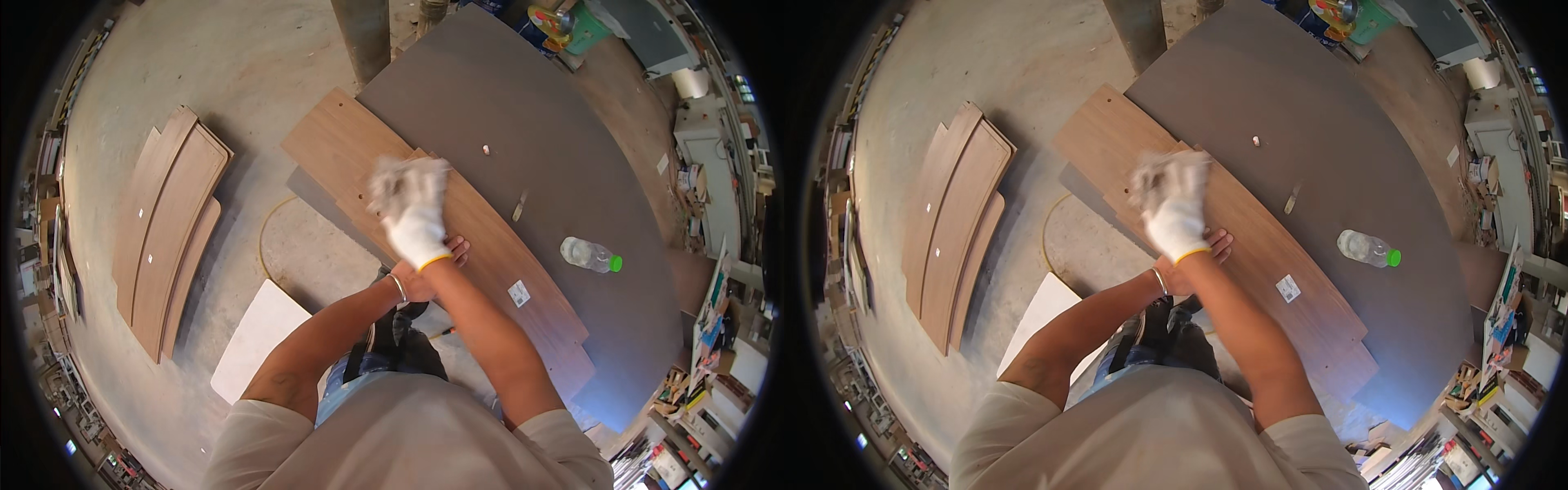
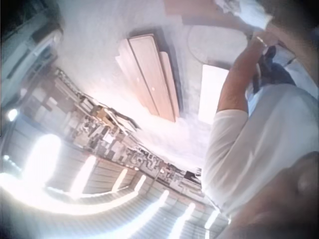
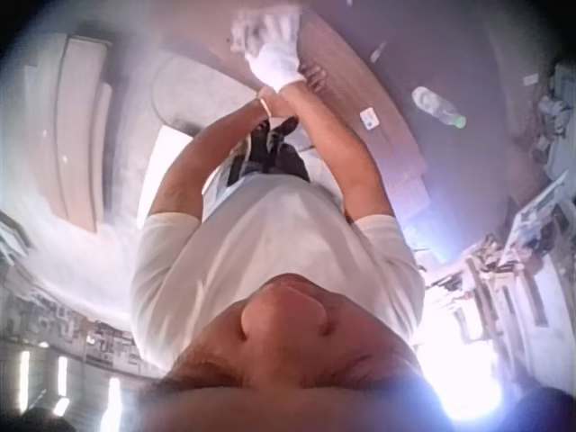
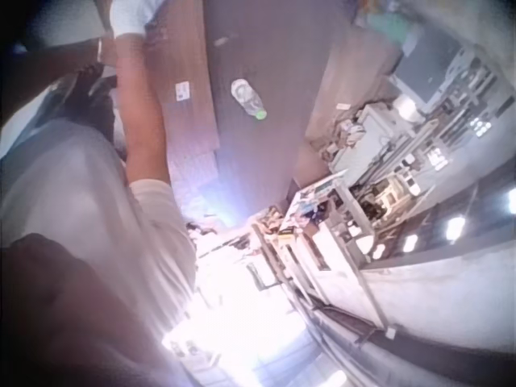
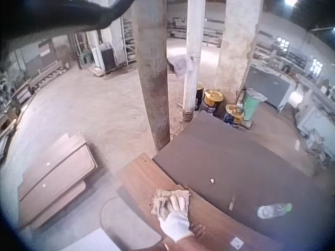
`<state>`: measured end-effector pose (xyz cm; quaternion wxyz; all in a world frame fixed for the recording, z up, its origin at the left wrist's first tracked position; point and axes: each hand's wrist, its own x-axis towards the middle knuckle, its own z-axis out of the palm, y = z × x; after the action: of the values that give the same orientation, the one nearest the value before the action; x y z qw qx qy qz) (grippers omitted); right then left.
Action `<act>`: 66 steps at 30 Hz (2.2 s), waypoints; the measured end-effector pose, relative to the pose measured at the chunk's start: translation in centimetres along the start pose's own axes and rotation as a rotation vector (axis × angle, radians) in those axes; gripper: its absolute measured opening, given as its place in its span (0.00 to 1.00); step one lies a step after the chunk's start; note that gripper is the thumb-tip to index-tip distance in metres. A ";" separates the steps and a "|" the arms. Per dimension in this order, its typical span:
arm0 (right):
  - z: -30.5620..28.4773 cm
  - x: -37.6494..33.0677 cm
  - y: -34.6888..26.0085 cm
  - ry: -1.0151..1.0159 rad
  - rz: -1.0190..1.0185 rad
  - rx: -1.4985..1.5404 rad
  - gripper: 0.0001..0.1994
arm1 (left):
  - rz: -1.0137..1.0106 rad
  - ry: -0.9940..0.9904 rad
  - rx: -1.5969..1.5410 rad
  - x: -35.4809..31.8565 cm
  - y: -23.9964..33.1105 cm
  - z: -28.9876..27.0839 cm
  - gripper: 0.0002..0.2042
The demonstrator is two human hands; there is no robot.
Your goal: The person wipes the surface of several rectangular wooden panels with a cloth, occasionally applying liquid from a plastic bottle. The person handles the panels one at a time, wiping each surface and then stacking them on the floor.
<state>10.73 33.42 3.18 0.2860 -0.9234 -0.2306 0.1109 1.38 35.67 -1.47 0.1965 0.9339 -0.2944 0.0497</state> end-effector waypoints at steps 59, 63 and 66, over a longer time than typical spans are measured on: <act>15.4 -5.6 -8.7 0.942 0.293 0.266 0.32 | 0.562 -0.355 0.091 18.6 -7.4 0.5 0.34; 11.3 -7.7 -7.6 0.922 0.157 0.236 0.29 | 0.555 -0.355 0.118 18.4 -8.2 0.5 0.34; 2.6 -15.5 0.3 0.784 0.723 -0.256 0.17 | 0.529 -0.356 0.087 18.5 -9.1 0.5 0.34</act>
<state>-3.49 26.92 2.01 0.1797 -0.9434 0.2135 -0.1791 21.72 32.49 -1.11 0.0819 0.8266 -0.5543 -0.0524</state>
